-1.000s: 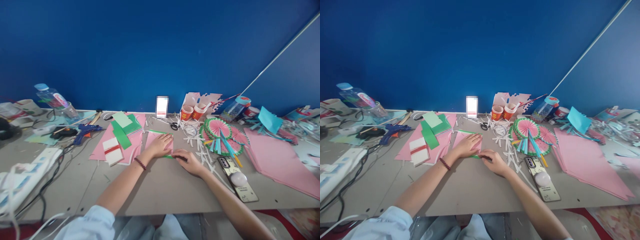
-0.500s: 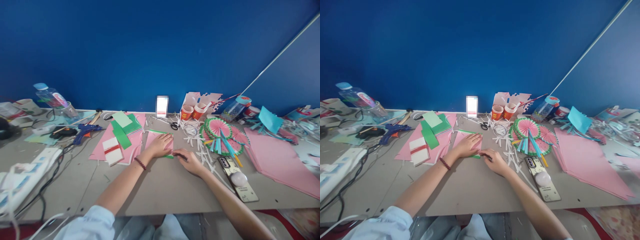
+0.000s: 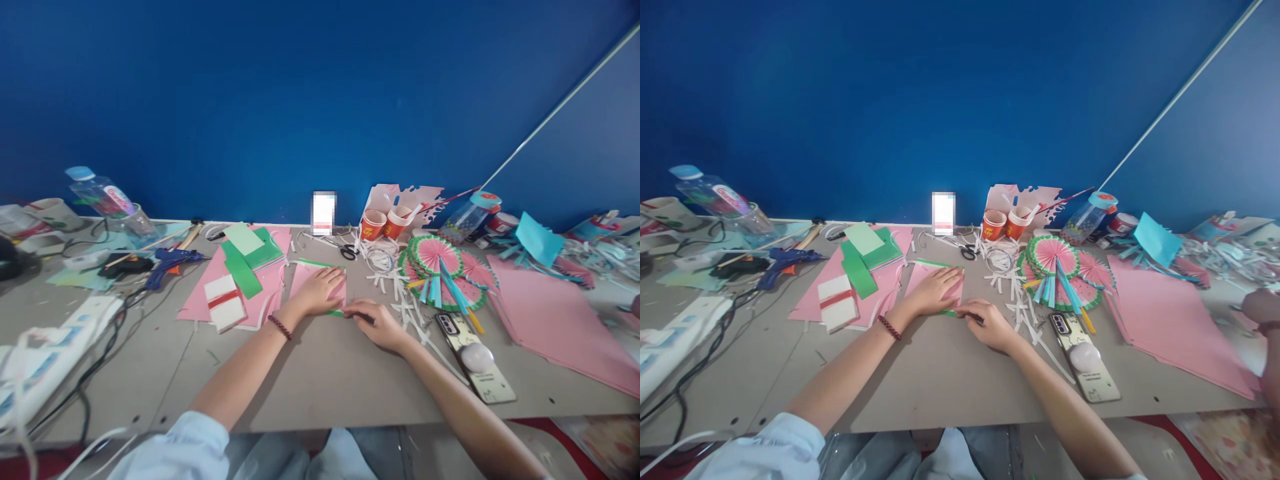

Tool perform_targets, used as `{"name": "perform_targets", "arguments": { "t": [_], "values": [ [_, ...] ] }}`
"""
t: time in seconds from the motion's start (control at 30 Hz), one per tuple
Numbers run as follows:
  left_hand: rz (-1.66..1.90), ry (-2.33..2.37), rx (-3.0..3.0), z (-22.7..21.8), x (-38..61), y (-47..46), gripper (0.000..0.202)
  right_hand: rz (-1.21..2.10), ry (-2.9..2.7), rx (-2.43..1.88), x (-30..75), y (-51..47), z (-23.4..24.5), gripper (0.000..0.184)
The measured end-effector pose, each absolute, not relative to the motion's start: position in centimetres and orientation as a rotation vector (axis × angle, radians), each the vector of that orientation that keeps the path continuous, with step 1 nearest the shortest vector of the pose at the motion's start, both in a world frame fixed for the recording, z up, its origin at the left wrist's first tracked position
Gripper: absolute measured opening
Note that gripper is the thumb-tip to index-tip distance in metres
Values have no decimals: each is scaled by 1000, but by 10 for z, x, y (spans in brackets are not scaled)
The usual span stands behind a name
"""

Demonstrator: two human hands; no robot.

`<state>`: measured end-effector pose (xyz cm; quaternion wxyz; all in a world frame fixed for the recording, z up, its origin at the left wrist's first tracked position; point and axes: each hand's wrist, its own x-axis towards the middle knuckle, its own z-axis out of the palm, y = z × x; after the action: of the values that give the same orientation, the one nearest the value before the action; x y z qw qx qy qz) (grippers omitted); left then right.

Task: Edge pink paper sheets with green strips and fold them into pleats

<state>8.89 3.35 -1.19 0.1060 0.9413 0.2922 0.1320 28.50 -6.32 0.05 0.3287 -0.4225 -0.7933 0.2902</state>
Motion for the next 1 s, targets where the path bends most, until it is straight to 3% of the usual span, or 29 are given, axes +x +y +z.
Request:
{"name": "perform_targets", "arguments": {
  "t": [0.57, 1.0],
  "values": [
    [386, 858, 2777, -12, 89, 33, 64, 845, -1986, -1071, 286, -64, -1, 30],
    [363, 865, 2772, -11, 89, 34, 64, 567, -2193, -1182, 285, -64, 1, 38]
  ]
}}
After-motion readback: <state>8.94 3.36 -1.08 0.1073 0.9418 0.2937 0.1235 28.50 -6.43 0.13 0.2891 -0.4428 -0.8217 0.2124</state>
